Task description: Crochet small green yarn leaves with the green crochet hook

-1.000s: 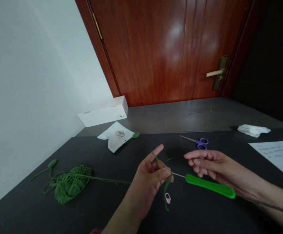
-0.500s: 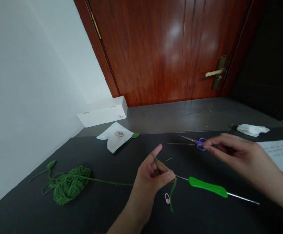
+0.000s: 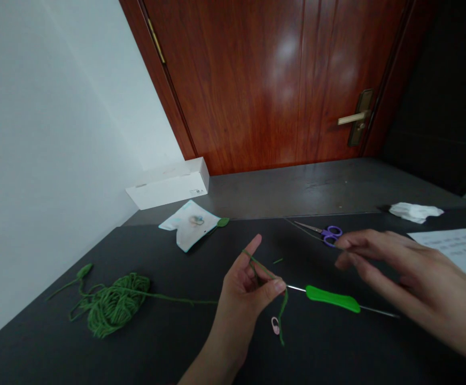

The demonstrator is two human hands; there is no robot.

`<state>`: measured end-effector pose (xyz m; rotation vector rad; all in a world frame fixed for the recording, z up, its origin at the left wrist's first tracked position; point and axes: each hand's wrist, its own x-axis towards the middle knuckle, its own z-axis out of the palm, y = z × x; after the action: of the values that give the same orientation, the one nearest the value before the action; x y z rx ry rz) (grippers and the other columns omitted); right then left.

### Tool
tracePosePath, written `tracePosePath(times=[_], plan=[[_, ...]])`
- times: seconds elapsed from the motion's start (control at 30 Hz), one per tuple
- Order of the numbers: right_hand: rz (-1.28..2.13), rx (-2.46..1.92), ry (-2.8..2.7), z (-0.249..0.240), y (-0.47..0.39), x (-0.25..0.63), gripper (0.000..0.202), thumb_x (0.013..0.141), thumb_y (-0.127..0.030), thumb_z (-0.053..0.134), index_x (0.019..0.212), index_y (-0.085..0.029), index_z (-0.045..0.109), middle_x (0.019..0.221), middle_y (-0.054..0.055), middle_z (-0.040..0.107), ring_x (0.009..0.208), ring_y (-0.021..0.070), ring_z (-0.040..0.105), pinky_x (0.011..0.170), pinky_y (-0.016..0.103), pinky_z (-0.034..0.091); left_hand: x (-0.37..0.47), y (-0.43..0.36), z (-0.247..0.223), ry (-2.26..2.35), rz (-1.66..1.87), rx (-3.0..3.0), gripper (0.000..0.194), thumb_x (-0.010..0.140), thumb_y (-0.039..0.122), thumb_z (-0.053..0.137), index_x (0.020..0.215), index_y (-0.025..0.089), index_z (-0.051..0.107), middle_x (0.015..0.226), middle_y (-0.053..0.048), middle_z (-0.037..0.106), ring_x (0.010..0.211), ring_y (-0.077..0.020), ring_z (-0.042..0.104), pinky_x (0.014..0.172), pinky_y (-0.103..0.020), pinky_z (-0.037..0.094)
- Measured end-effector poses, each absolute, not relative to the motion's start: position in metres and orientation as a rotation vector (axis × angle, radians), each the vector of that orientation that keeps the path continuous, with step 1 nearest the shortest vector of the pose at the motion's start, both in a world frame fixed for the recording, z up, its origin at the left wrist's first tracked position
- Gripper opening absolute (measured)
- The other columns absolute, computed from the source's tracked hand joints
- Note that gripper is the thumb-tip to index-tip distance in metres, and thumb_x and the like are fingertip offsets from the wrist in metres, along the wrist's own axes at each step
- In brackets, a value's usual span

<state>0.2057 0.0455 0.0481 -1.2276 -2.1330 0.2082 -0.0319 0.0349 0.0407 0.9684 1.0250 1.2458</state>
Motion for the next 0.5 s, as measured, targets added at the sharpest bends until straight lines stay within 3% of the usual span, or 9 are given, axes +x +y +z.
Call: tracePosePath(times=[0.1,0.23,0.5], plan=[[0.355,-1.193,-2.137,0.05,0.039,0.2,0.02,0.094,-0.032,0.04,0.112,-0.03,0.048,0.085,0.003,0.069,0.071,0.0206,0.068,0.061,0.03,0.052,-0.031,0.033,0.042,1.057,1.244,0.985,0.075,0.07,0.009,0.073,0.138,0.014,0.042,0.065,0.003,0.063,0.062,-0.0105,0.057,0.066,-0.024,0.047],[0.567,-1.122,-2.177,0.051,0.031,0.183,0.013,0.095,-0.023,0.037,0.103,-0.026,0.047,0.071,0.0,0.063,0.055,0.0151,0.062,0.05,0.024,0.047,-0.029,0.032,0.04,1.062,1.234,1.027,0.076,0.069,0.008,0.074,0.137,0.015,0.043,0.066,0.004,0.063,0.063,-0.0106,0.057,0.066,-0.024,0.046],[0.69,-0.93,-2.219,0.052,0.035,0.18,0.023,0.096,-0.019,0.039,0.111,-0.027,0.054,0.082,0.0,0.064,0.07,0.0129,0.065,0.062,0.022,0.052,-0.031,0.032,0.036,1.062,1.231,1.058,0.076,0.068,0.009,0.074,0.137,0.017,0.043,0.067,0.004,0.063,0.063,-0.0093,0.056,0.067,-0.023,0.045]])
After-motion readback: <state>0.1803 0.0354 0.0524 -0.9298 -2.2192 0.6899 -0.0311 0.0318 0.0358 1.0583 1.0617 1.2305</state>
